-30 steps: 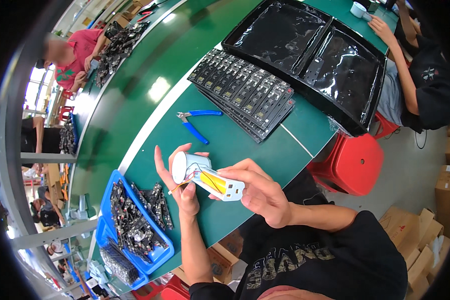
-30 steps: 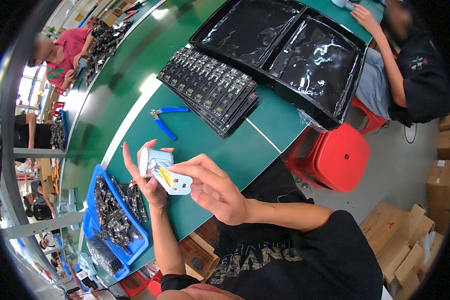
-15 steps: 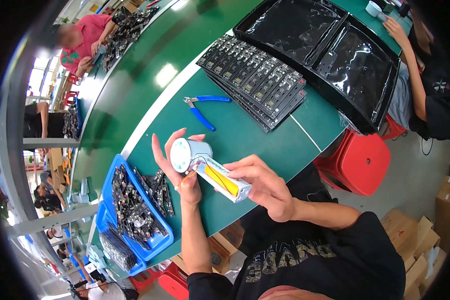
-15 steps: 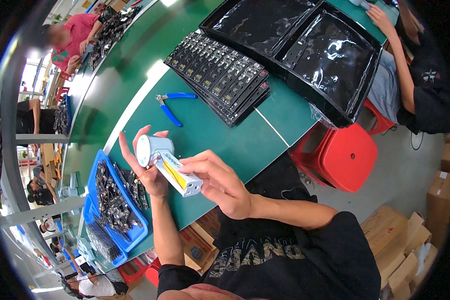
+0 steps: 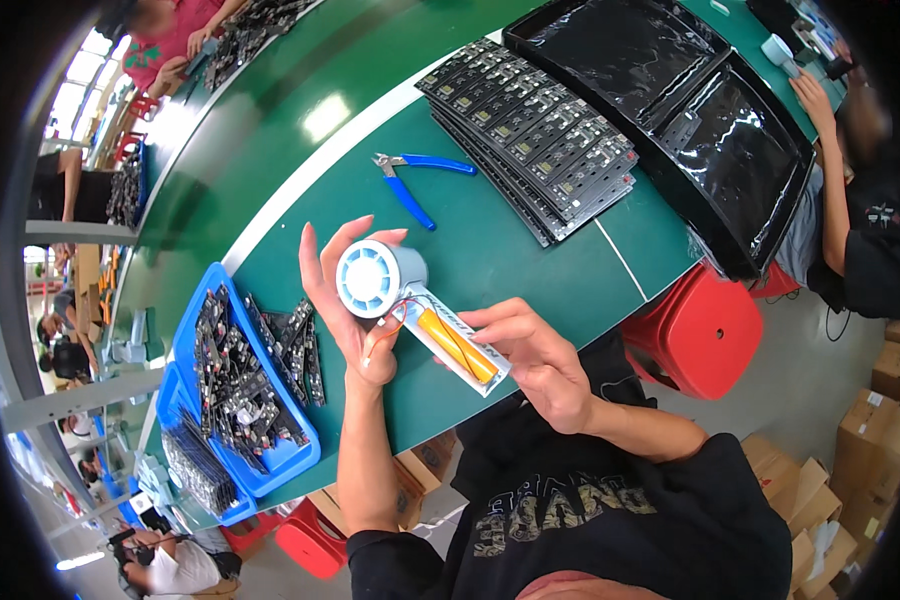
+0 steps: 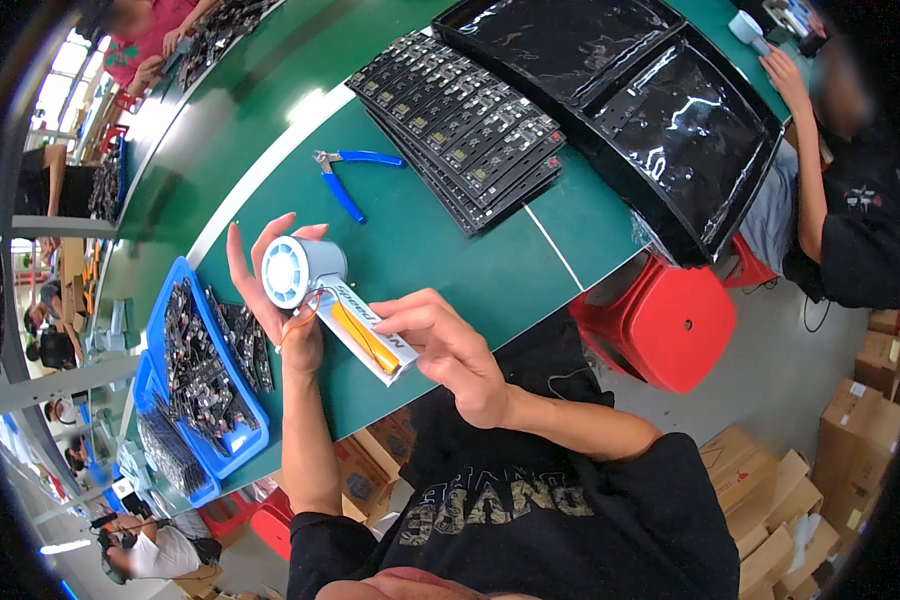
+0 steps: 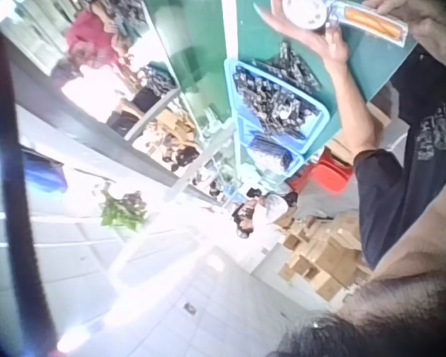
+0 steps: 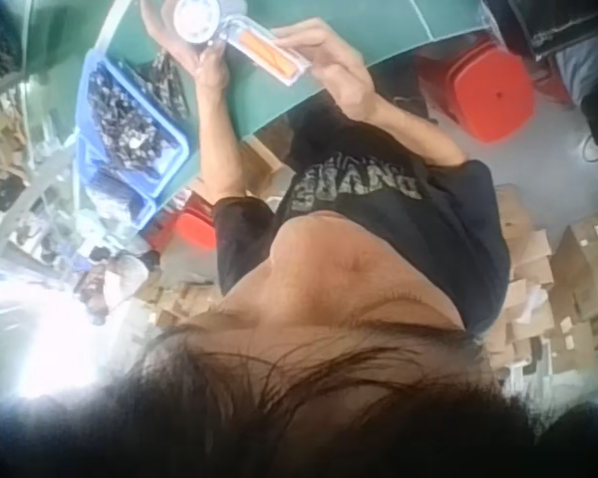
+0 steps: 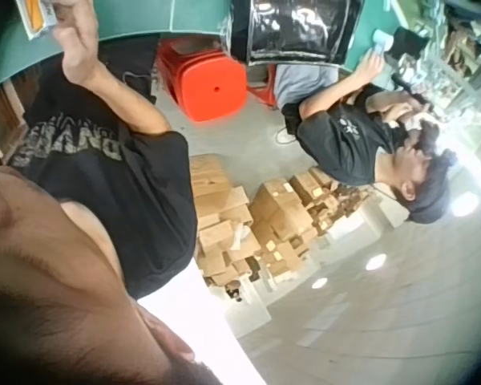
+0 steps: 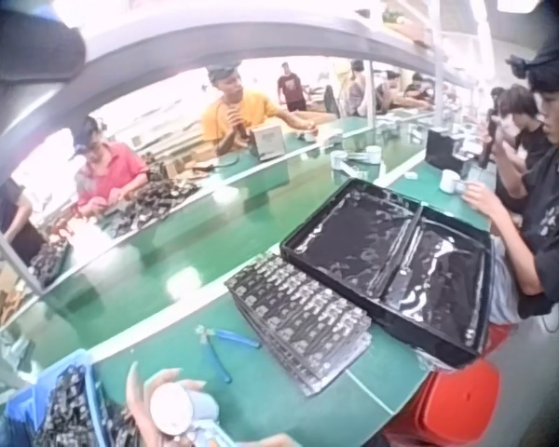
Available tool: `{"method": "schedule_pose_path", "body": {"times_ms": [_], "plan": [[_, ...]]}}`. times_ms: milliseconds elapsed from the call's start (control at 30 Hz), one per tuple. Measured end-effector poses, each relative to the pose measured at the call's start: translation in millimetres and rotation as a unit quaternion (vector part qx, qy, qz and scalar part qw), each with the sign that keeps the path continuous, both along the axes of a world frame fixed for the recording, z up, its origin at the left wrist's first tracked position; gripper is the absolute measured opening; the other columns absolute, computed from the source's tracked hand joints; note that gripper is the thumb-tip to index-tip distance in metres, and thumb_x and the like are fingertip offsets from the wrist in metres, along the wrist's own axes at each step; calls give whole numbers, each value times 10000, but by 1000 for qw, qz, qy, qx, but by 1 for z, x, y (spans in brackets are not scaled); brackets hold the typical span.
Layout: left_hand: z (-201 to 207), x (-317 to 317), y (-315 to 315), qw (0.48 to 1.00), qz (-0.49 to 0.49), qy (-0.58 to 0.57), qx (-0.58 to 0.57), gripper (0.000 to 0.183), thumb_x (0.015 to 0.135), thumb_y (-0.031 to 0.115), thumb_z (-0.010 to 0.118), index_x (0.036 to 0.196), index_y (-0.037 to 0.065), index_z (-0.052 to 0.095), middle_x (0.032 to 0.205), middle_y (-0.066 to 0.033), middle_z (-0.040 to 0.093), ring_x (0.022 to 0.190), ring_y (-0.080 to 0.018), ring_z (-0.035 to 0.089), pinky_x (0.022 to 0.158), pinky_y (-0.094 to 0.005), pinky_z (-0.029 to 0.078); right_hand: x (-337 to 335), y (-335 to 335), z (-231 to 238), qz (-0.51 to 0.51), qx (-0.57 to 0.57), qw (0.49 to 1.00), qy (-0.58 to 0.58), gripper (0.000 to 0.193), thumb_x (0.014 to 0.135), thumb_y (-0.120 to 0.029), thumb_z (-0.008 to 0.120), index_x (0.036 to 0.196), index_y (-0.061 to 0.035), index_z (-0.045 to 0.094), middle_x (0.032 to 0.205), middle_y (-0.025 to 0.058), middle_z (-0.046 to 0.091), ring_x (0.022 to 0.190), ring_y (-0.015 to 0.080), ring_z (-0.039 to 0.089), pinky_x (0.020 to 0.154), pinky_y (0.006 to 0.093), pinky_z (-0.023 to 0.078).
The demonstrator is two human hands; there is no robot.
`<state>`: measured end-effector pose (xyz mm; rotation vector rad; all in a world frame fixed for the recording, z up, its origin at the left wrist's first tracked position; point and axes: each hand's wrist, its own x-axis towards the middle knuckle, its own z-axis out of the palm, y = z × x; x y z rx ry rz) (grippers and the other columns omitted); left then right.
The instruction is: The person assembles a small electronic device by inserting a circuit board into a white plastic housing and securing it with tape. They use pliers to trim wires and repeatedly adjust the components to ensure a proper fit.
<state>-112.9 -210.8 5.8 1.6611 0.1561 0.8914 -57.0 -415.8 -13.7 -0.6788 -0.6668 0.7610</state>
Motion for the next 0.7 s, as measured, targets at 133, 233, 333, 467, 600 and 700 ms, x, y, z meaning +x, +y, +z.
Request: {"method": "schedule_pose_path", "body": {"times_ms": [133,233,333,467,600,700], "plan": [[3,0,0,1000,-5,5,15,1177,860,512,800,1655,44,68,1451,-258,466,1216,-369,632,970,-457,536,-2,0,0,-6,-3,1000,-10,428,928,4,408,1326,61,556,1458,201,448,1392,318,514,1161,480,427],[1,-1,-1,1000,-16,-1,6,1181,855,536,791,1655,49,71,1456,-264,453,1224,-378,627,946,-452,550,-8,-2,-1,25,-19,999,36,305,1023,-34,444,1299,51,544,1454,190,455,1340,301,563,1139,466,457],[-1,-3,2,998,-53,-21,9,1146,846,456,776,1657,58,70,1464,-279,428,1231,-396,620,917,-453,575,-11,-1,-1,50,-56,996,51,167,1078,-77,460,1221,4,490,1450,230,463,1290,451,605,1094,554,510],[2,-1,-4,995,-96,-4,-24,1040,790,223,640,1649,52,78,1470,-301,402,1244,-428,612,1005,-509,555,-17,2,3,72,-43,993,78,105,1073,-20,483,1177,-9,468,1415,199,481,1300,411,610,1065,505,530],[-3,0,-4,991,-133,-20,-24,983,843,233,619,1644,38,83,1465,-306,422,1258,-427,610,1052,-531,522,-29,5,-1,94,-32,989,105,108,1064,28,494,1166,-4,476,1296,125,501,1319,336,612,1022,399,544],[-2,0,-6,991,-134,15,-19,1014,907,415,684,1656,65,97,1462,-293,455,1249,-422,618,1091,-529,483,-33,6,-2,76,-94,991,61,120,1044,51,536,1145,0,494,1165,81,496,1221,245,649,974,352,560]]}}
